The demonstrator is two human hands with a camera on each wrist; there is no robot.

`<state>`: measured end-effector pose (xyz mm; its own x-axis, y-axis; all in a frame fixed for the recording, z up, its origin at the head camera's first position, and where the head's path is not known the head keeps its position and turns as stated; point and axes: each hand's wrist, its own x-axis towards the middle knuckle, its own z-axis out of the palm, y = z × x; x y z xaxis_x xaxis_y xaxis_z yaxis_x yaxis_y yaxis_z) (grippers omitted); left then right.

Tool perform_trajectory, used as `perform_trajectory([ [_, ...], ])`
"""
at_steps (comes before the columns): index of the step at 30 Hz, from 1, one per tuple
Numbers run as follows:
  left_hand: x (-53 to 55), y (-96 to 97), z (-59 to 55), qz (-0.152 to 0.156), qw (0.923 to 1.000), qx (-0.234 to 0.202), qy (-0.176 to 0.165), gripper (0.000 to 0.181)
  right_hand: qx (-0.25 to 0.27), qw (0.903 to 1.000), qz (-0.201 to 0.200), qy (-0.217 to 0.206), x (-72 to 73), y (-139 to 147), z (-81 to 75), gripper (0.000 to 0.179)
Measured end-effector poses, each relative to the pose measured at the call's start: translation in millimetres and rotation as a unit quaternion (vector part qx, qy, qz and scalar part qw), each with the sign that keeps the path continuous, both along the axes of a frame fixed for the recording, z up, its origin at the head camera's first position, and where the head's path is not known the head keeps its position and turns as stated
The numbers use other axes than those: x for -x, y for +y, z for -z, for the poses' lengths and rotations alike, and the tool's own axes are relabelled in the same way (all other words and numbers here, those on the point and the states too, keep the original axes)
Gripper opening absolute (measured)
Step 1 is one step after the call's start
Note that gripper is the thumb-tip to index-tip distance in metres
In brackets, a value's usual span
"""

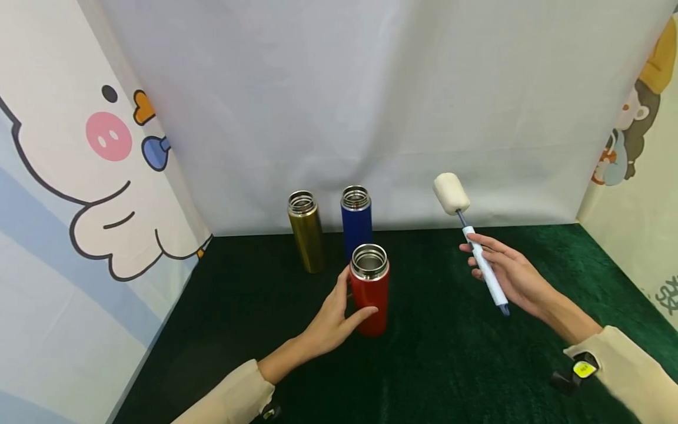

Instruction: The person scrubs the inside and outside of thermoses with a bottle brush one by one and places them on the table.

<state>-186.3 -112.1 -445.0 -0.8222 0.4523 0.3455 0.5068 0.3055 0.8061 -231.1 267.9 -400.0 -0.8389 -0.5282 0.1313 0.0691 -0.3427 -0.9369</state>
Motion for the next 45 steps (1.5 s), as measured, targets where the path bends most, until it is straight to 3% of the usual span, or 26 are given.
perform_trajectory([
  [7, 0.2, -0.5, 0.8, -0.001, 1.0000, 0.005, 0.000, 0.087, 0.010, 0.9994, -0.031, 0.006, -1.1, -4, -5.5, 0.046],
  [12, -0.2, -1.2, 1.4, -0.005, 0.9999, 0.009, -0.003, 0.087, -0.052, 0.9957, -0.015, 0.076, -1.3, -7, -5.0, 0.046],
  [14, -0.4, -1.3, 1.0, -0.006, 0.9999, 0.010, -0.005, 0.087, -0.110, 0.9859, 0.021, 0.124, -2.5, -9, -4.3, 0.046],
  [17, -0.6, -1.4, 1.0, -0.005, 0.9999, 0.009, -0.006, 0.087, -0.192, 0.9565, 0.083, 0.204, -5.0, -13, -2.0, 0.045],
  [20, -1.0, -1.3, 2.2, -0.006, 0.9999, 0.008, -0.007, 0.088, -0.228, 0.9283, 0.125, 0.266, -5.8, -16, 2.1, 0.047],
  [22, -1.2, -1.1, 3.2, -0.007, 0.9999, 0.008, -0.008, 0.088, -0.222, 0.9221, 0.137, 0.286, -6.3, -17, 4.4, 0.048],
  [25, -2.3, -0.7, 3.6, -0.006, 0.9999, 0.007, -0.009, 0.088, -0.191, 0.9269, 0.139, 0.291, -5.7, -19, 6.9, 0.045],
  [27, -2.8, -0.3, 3.1, -0.005, 0.9999, 0.006, -0.009, 0.088, -0.155, 0.9359, 0.128, 0.290, -5.1, -20, 7.5, 0.044],
  [31, -3.0, 0.1, 2.3, -0.002, 1.0000, 0.002, -0.007, 0.088, -0.105, 0.9412, 0.101, 0.305, -2.6, -23, 6.9, 0.044],
  [34, -2.3, 0.3, 2.1, 0.000, 1.0000, 0.000, -0.008, 0.088, -0.079, 0.9494, 0.095, 0.289, -1.6, -24, 5.6, 0.045],
  [40, -1.6, 0.6, 1.9, 0.000, 1.0000, 0.002, -0.006, 0.088, 0.025, 0.9835, 0.064, 0.167, -3.5, -23, 0.4, 0.047],
  [42, -1.7, 0.6, 1.7, -0.001, 1.0000, 0.003, -0.004, 0.088, 0.072, 0.9890, 0.044, 0.121, -3.2, -22, -2.4, 0.046],
  [45, -1.7, 0.5, 0.9, -0.002, 1.0000, 0.004, -0.003, 0.088, 0.145, 0.9876, 0.011, 0.059, -1.5, -21, -7.0, 0.043],
])
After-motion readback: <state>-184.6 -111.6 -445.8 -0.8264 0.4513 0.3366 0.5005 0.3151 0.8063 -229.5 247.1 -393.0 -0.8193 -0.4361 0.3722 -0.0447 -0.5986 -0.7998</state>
